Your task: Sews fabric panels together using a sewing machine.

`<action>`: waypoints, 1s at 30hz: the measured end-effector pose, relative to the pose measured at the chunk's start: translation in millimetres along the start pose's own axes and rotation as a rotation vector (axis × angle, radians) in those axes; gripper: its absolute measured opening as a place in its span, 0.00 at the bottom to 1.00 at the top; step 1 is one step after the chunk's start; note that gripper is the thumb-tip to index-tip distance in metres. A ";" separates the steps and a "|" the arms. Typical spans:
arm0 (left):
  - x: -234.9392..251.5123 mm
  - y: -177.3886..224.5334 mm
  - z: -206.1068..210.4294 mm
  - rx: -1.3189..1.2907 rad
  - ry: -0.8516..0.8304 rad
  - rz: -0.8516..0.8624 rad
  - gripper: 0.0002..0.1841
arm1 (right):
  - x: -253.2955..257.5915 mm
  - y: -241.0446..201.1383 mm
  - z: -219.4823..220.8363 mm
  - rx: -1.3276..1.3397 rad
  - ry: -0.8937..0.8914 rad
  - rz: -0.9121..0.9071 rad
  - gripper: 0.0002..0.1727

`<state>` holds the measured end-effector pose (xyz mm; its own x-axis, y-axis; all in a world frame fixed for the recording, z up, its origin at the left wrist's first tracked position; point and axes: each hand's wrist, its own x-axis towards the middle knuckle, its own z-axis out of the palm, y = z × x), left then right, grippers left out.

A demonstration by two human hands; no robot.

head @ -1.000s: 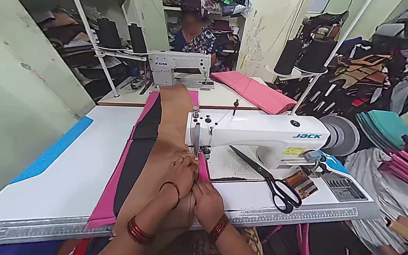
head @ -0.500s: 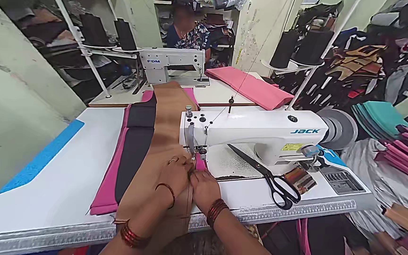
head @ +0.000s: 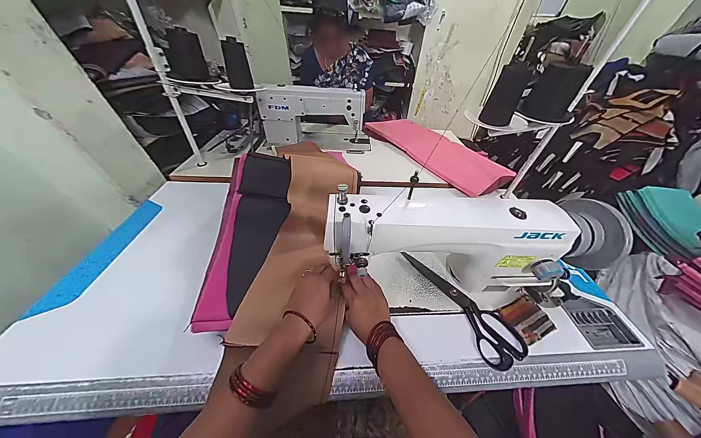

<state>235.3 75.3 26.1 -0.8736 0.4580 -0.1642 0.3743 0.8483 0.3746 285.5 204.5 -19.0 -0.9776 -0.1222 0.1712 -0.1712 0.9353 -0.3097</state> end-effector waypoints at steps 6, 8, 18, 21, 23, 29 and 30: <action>-67.4 -48.3 41.7 -0.073 0.581 0.055 0.22 | -19.2 15.1 -3.4 0.160 -0.108 -0.115 0.32; -105.6 -64.7 45.2 -0.067 0.703 -0.125 0.33 | -29.7 20.4 4.0 0.171 0.009 -0.204 0.30; -142.8 -104.8 20.1 -0.102 0.678 -0.206 0.15 | -28.2 13.2 3.8 0.066 -0.006 -0.206 0.25; -107.5 -101.9 -17.3 0.081 0.838 -0.137 0.12 | -31.5 5.6 9.6 0.035 0.045 -0.171 0.24; -73.4 -104.6 -43.4 0.128 0.831 -0.116 0.11 | -31.4 0.2 9.0 0.020 0.055 -0.144 0.24; -22.3 -125.1 -77.8 0.028 0.408 -0.231 0.14 | -30.1 1.1 11.5 0.063 0.060 -0.135 0.23; -23.9 -133.4 -75.0 -0.010 0.358 -0.244 0.16 | -31.2 3.1 11.4 0.084 0.059 -0.147 0.24</action>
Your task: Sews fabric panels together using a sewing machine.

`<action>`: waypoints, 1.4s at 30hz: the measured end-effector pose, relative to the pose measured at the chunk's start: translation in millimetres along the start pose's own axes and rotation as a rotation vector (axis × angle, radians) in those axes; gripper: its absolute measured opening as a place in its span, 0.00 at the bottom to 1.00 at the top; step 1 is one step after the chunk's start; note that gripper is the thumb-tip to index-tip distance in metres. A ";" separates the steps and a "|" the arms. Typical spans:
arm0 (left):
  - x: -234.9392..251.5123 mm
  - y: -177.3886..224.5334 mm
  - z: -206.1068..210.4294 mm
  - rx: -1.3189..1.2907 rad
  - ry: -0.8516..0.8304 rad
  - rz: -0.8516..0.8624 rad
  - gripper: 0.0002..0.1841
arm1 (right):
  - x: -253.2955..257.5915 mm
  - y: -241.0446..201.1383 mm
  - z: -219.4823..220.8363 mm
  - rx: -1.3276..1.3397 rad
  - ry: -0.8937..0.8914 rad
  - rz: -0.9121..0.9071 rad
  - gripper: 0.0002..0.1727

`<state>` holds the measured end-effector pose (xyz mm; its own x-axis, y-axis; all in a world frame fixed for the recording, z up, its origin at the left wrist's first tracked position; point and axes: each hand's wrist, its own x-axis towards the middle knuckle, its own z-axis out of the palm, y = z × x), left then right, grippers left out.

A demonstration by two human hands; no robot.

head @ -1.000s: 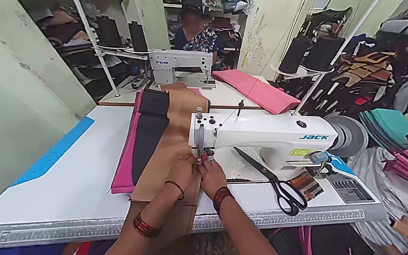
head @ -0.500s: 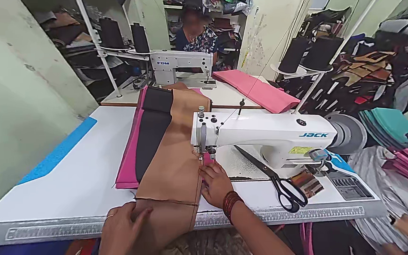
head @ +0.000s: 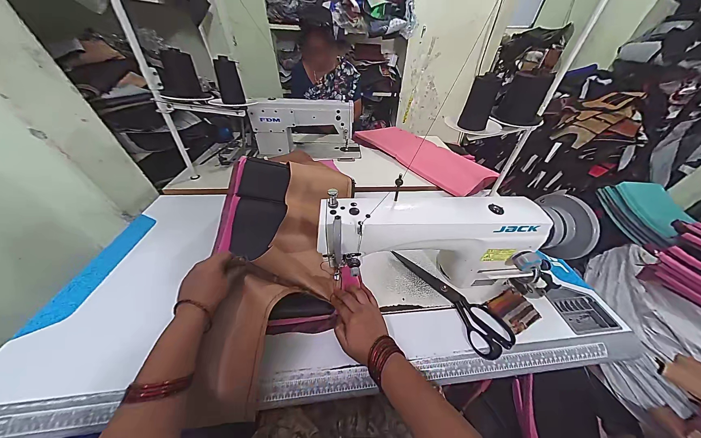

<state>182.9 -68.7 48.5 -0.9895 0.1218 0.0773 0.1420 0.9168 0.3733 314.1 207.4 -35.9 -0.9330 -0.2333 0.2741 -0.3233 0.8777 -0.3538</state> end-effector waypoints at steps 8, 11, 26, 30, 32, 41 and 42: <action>-29.4 -37.3 17.6 -0.020 -0.056 0.001 0.23 | -4.2 6.0 3.3 -0.007 0.159 -0.191 0.19; -29.3 -43.0 27.7 -0.064 0.127 0.117 0.20 | -4.7 2.7 7.7 -0.111 0.211 -0.221 0.18; -37.0 -27.7 48.3 -0.222 0.013 -0.182 0.20 | 1.1 -12.4 14.9 -0.254 0.151 -0.019 0.19; -35.7 -23.0 49.5 -0.200 0.017 -0.200 0.21 | 9.9 -12.6 8.8 -0.179 0.013 0.070 0.21; -36.9 -20.7 50.0 -0.218 0.029 -0.202 0.21 | 14.4 -12.1 6.6 -0.146 -0.046 0.123 0.22; -67.8 -5.3 55.7 -0.202 0.069 -0.264 0.23 | 26.5 -11.1 -6.6 -0.126 -0.228 0.319 0.31; -68.3 -3.1 55.1 -0.196 0.062 -0.279 0.24 | 27.2 -10.5 -6.6 -0.119 -0.239 0.327 0.32</action>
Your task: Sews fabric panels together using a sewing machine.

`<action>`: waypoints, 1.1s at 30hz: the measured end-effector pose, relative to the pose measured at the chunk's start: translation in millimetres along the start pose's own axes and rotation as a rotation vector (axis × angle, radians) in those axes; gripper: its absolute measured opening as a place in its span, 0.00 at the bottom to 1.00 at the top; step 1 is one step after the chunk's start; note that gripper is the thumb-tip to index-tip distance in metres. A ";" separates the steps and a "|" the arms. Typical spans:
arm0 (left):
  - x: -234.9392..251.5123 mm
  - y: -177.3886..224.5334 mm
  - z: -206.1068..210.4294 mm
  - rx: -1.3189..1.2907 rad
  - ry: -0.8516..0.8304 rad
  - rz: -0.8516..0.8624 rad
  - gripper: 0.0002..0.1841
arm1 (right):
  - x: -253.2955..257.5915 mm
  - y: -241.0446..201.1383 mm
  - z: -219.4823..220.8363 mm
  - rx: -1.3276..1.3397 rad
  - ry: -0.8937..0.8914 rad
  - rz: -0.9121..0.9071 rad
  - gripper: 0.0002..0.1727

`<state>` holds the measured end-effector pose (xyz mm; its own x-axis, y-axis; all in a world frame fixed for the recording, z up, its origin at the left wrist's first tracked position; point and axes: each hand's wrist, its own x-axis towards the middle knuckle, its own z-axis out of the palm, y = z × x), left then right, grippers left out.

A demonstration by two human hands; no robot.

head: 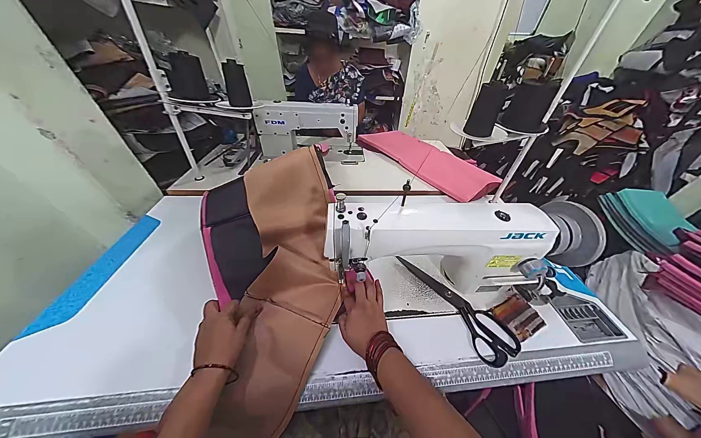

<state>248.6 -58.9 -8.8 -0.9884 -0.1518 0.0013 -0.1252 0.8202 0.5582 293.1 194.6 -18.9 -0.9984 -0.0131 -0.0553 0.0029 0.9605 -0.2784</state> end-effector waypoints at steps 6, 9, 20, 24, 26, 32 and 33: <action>-1.9 7.4 0.9 0.045 -0.011 -0.028 0.25 | 3.5 2.2 0.0 -0.013 -0.037 0.025 0.36; -4.2 10.6 0.3 0.057 -0.026 -0.059 0.25 | 4.3 2.5 -0.7 0.011 -0.053 0.036 0.36; -81.0 48.5 -19.0 0.544 -0.257 -0.035 0.21 | -1.2 11.0 1.9 0.152 0.063 0.018 0.29; -45.8 50.2 -53.2 0.532 0.018 0.388 0.12 | -4.8 14.3 5.7 0.215 0.145 -0.054 0.27; 6.1 42.2 -65.0 0.487 0.089 0.607 0.10 | -6.6 14.8 10.0 0.216 0.191 -0.124 0.29; 144.1 10.6 -37.5 0.277 -0.122 0.925 0.14 | -2.2 16.4 8.2 0.216 0.133 -0.172 0.32; 151.6 -0.9 -24.0 0.184 -0.154 0.912 0.16 | -2.3 16.5 8.1 0.215 0.127 -0.173 0.32</action>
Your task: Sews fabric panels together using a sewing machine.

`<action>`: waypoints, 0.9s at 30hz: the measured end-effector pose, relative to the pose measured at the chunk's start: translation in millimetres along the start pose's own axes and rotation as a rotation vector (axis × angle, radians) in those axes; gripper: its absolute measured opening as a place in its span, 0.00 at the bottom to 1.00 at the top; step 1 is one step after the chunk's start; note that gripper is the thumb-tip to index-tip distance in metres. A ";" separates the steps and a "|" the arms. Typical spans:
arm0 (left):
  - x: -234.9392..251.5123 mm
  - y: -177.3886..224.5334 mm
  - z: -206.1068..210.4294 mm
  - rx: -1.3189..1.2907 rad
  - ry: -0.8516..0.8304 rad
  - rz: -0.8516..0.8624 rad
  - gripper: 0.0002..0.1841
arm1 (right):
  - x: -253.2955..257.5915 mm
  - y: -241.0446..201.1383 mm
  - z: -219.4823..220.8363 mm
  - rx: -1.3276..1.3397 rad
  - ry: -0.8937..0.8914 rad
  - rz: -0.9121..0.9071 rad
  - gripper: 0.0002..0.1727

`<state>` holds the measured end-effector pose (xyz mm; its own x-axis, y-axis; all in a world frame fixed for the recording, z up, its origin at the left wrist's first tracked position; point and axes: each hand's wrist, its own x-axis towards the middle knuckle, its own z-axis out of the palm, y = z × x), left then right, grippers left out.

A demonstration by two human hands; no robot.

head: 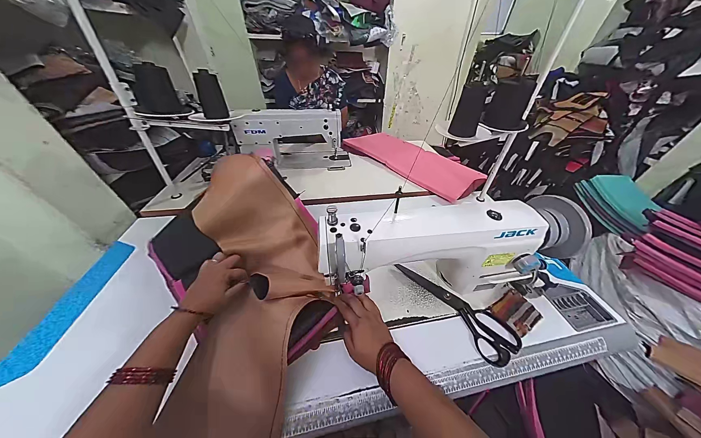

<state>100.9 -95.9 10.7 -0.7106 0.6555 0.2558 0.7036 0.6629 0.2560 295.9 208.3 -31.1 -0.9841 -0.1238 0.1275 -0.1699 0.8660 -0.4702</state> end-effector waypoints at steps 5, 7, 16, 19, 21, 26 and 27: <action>-20.6 -10.2 38.8 -0.261 0.092 -0.104 0.23 | 2.0 -2.1 -1.1 0.019 0.000 0.001 0.32; -34.3 -1.2 41.5 -0.269 0.099 -0.141 0.23 | -0.3 0.6 -0.9 0.057 0.039 -0.009 0.31; -113.4 103.9 52.7 -0.146 0.305 -0.408 0.26 | -3.6 8.1 -1.8 0.196 0.117 -0.026 0.26; -102.3 96.7 37.0 -0.157 0.170 -0.468 0.21 | -3.3 8.4 -2.6 0.182 0.089 -0.034 0.26; -82.9 86.2 21.7 -0.111 0.005 -0.521 0.17 | -4.3 8.4 -1.5 0.155 0.061 -0.043 0.28; -67.7 65.5 27.4 -0.125 0.059 -0.474 0.16 | -3.6 2.6 -4.7 0.116 0.021 -0.025 0.30; -71.0 64.8 30.8 -0.131 0.096 -0.456 0.18 | -3.9 1.7 -3.3 0.099 0.025 -0.034 0.29</action>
<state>196.9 -88.3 -19.6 -0.9477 0.2678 0.1737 0.3189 0.8197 0.4758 299.7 211.8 -29.5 -0.9762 -0.1395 0.1659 -0.2089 0.8094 -0.5488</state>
